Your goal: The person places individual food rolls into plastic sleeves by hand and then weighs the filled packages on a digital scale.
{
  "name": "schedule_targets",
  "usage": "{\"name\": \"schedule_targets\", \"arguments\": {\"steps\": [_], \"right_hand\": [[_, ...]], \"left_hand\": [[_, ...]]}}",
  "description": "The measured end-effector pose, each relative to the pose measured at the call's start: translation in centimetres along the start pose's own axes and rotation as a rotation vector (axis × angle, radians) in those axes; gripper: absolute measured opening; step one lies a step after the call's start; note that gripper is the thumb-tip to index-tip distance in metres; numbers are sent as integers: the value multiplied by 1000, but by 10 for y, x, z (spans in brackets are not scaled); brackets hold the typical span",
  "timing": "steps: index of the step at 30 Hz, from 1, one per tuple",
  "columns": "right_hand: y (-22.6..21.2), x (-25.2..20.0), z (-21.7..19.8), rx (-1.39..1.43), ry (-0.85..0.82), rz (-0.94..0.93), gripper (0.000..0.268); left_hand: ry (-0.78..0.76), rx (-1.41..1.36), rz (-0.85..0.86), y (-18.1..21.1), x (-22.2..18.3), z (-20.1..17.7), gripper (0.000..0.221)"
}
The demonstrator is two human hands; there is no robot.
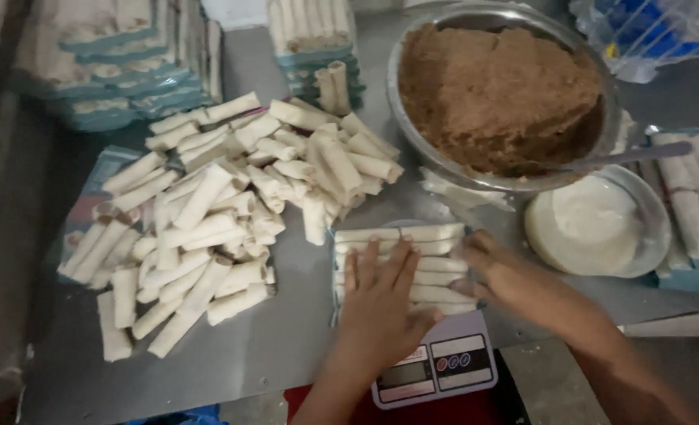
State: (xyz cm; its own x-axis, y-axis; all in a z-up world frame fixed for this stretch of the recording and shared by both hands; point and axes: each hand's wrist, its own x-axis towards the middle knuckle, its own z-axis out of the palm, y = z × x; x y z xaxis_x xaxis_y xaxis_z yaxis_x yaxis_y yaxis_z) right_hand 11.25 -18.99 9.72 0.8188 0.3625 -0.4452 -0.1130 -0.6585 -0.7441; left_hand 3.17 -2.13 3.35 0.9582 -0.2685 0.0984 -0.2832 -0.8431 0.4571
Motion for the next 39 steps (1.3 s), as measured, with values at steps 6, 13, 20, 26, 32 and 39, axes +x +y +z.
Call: {"name": "schedule_targets", "arguments": {"steps": [6, 13, 20, 26, 32, 39], "right_hand": [[78, 12, -8, -675, 11, -590, 37], [72, -4, -24, -262, 130, 22, 36], [62, -16, -38, -348, 192, -394, 51], [-42, -33, -72, -869, 324, -119, 41], [-117, 86, 13, -327, 544, -773, 38], [-99, 166, 67, -888, 596, -673, 41]], "left_hand": [[68, -12, -14, 1, -3, 6, 79], [-7, 26, -18, -1, -1, 9, 80], [10, 44, -25, 0, -2, 10, 80], [119, 8, 7, 0, -2, -1, 78], [-212, 494, -114, -51, 9, -33, 67], [607, 533, -471, -175, -5, -103, 38]]}}
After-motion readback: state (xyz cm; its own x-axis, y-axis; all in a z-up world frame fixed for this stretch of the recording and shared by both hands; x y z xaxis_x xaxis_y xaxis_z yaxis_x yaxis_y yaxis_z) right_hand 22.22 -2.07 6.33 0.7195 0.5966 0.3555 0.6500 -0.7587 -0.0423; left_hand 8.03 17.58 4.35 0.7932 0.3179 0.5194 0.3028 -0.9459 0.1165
